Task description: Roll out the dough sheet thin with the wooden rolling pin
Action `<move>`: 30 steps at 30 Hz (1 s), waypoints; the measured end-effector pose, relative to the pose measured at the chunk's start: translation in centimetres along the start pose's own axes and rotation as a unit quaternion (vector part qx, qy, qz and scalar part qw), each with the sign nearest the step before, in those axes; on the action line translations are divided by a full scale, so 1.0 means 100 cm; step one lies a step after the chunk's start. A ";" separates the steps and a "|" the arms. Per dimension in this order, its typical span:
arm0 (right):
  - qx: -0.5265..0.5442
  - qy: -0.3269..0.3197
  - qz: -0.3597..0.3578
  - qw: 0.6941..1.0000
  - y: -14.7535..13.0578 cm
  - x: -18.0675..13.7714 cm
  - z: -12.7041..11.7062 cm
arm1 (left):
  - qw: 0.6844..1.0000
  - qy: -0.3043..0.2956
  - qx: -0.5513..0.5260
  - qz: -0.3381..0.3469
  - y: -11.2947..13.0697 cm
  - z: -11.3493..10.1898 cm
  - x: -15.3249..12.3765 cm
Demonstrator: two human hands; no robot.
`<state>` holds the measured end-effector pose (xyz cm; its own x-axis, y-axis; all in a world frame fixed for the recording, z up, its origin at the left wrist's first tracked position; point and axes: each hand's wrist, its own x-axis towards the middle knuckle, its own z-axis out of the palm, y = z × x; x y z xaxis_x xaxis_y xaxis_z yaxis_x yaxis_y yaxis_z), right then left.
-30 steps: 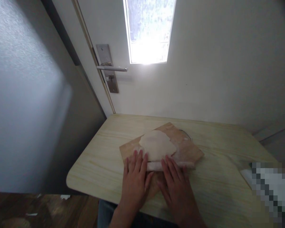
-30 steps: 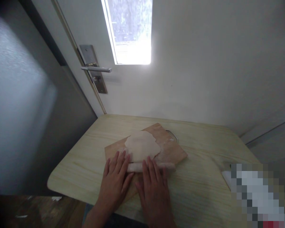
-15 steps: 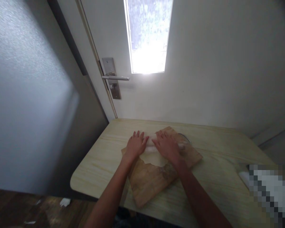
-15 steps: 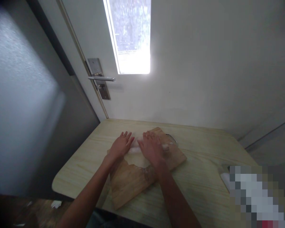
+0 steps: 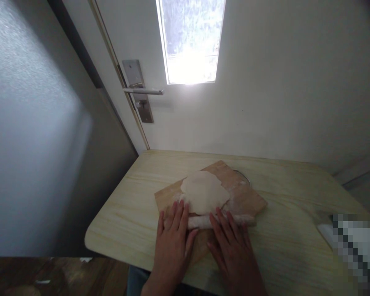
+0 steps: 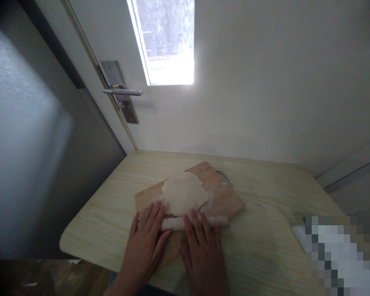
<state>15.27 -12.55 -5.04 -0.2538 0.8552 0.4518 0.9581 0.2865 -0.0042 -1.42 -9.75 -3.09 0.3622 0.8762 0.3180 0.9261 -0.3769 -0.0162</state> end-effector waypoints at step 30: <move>0.039 -0.057 0.032 0.997 0.011 0.036 -0.003 | 0.997 -0.045 -0.023 -0.053 -0.002 -0.005 0.032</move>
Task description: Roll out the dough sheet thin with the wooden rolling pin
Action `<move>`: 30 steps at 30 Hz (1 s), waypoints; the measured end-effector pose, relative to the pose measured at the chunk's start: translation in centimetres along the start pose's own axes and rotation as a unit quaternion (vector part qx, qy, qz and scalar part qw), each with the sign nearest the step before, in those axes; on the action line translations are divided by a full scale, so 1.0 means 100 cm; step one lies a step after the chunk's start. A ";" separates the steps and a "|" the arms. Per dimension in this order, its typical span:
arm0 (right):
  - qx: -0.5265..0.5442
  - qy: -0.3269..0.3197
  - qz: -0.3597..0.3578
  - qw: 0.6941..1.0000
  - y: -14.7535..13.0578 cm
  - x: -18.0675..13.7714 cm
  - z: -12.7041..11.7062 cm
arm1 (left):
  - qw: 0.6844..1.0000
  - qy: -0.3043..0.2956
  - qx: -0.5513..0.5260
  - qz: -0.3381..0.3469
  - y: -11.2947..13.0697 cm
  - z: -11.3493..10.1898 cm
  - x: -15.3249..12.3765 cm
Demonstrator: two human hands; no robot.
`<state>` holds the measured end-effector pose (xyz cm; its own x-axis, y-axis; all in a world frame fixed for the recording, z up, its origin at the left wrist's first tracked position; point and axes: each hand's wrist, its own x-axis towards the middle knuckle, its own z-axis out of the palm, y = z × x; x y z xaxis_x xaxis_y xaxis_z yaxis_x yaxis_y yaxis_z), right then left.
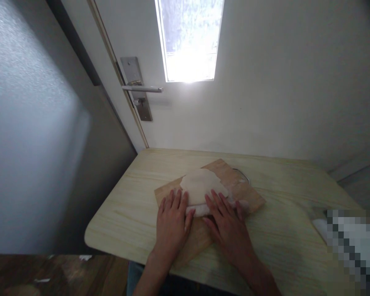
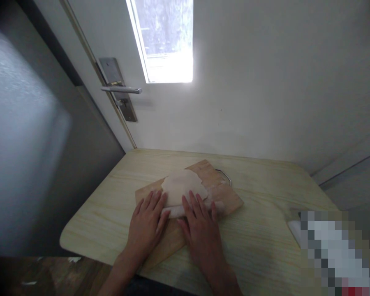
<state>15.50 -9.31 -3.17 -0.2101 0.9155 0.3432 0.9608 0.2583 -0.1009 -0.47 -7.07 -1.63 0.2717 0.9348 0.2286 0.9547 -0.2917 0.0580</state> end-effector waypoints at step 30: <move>0.081 0.048 -0.059 0.994 0.033 0.002 -0.004 | 0.998 0.035 0.000 0.045 -0.009 0.004 -0.009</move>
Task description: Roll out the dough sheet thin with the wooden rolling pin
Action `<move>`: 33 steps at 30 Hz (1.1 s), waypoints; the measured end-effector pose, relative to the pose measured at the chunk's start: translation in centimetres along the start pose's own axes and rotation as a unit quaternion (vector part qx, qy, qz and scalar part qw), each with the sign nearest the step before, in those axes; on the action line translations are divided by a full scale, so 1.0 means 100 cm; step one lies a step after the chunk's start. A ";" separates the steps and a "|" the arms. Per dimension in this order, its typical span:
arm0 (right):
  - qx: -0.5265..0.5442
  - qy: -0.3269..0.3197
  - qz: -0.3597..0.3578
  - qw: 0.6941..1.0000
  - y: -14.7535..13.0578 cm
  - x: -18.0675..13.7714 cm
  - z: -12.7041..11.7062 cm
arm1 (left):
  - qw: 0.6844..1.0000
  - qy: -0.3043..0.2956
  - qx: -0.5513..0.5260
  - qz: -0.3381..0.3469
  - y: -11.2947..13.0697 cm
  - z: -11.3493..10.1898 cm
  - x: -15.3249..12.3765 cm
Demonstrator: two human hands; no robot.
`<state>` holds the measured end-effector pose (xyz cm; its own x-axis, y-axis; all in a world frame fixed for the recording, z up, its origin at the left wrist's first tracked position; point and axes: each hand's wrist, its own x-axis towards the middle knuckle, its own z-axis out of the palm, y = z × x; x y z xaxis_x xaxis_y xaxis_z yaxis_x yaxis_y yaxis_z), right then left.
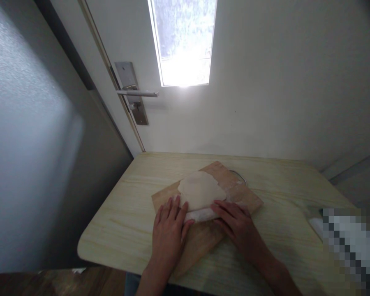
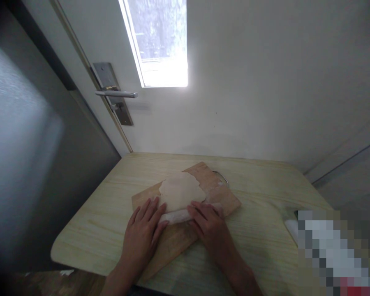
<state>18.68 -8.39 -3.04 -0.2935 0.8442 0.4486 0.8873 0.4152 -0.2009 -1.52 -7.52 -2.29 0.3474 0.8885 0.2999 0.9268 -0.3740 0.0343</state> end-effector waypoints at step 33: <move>-0.091 -0.066 0.026 0.993 0.036 0.012 -0.025 | 0.983 -0.083 -0.112 0.118 -0.017 -0.010 0.043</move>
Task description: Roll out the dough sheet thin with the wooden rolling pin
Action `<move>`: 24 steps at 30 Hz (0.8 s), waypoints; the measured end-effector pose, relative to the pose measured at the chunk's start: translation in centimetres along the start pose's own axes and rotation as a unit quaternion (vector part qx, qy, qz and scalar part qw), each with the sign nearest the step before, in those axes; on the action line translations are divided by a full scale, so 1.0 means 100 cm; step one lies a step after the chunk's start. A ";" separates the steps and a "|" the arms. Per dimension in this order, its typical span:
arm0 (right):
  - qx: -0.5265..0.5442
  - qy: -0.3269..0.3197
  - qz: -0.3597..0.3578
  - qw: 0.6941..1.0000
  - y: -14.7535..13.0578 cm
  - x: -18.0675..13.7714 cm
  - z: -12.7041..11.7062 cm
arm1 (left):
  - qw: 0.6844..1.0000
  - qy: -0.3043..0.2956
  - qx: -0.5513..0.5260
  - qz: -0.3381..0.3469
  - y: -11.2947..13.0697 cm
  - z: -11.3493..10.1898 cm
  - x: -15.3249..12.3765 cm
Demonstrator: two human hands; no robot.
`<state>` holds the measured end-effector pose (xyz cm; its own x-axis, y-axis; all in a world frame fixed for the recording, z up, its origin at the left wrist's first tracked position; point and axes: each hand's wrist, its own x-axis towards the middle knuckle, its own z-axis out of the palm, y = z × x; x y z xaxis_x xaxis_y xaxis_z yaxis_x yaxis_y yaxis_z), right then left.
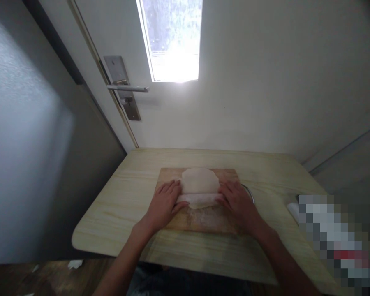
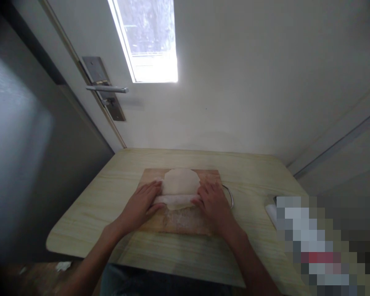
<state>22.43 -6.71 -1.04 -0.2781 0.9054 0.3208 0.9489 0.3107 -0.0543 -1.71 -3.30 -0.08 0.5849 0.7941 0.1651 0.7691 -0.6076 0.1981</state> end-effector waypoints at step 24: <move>0.015 0.023 0.058 0.998 -0.016 -0.029 0.015 | 0.995 0.001 0.091 -0.049 0.007 0.005 -0.013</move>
<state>21.50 -9.41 -3.34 -0.1597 0.9219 0.3530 0.9693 0.2142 -0.1207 -1.81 -4.74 -0.60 0.5043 0.8492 0.1565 0.8565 -0.5150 0.0349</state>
